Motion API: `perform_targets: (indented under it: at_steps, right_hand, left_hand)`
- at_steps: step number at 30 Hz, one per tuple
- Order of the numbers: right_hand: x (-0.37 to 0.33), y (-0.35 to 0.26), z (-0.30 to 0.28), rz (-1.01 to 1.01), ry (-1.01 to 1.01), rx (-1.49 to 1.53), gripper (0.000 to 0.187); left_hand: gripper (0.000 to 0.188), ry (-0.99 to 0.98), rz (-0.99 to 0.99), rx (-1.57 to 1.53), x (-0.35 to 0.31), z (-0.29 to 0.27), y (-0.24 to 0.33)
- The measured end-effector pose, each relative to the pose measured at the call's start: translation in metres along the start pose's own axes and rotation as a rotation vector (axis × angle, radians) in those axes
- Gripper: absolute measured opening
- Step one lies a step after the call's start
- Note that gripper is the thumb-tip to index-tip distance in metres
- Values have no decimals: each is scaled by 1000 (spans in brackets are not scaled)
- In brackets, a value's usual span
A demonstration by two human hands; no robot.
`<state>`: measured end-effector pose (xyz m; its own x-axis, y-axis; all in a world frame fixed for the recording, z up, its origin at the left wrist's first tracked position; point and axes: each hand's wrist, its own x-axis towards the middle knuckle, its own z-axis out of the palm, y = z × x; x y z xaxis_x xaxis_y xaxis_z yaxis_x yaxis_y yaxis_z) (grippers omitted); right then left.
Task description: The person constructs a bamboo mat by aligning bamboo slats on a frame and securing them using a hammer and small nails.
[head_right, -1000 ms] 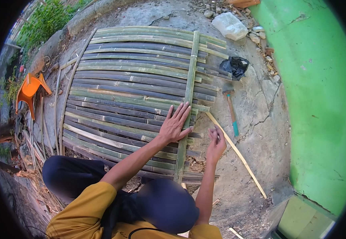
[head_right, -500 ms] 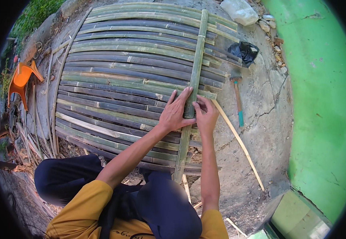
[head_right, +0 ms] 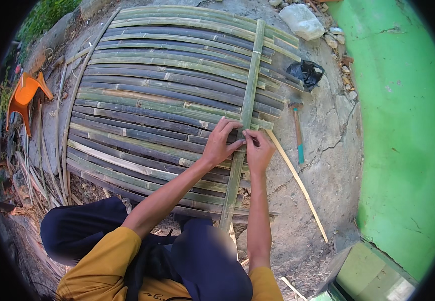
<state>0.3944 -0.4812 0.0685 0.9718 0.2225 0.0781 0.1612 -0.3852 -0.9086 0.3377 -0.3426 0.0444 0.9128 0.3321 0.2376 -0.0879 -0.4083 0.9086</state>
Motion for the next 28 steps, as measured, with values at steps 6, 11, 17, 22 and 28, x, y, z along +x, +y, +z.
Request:
perform_targets:
  at_steps: [6,11,17,22,28]
  right_hand:
    - [-1,4,-1,-95,26,-39,6]
    - [3,-5,-1,-101,-4,-37,8]
    - [9,-11,-14,38,-90,-2,11]
    - [45,20,-47,78,137,-101,20]
    - [106,147,-139,353,41,-901,42]
  left_hand:
    - [32,42,-2,93,11,5,0]
    - [23,35,31,157,18,3,-8]
    - [22,36,31,141,19,11,-3]
    - [23,36,29,138,19,7,-5]
    - [24,35,18,109,23,14,0]
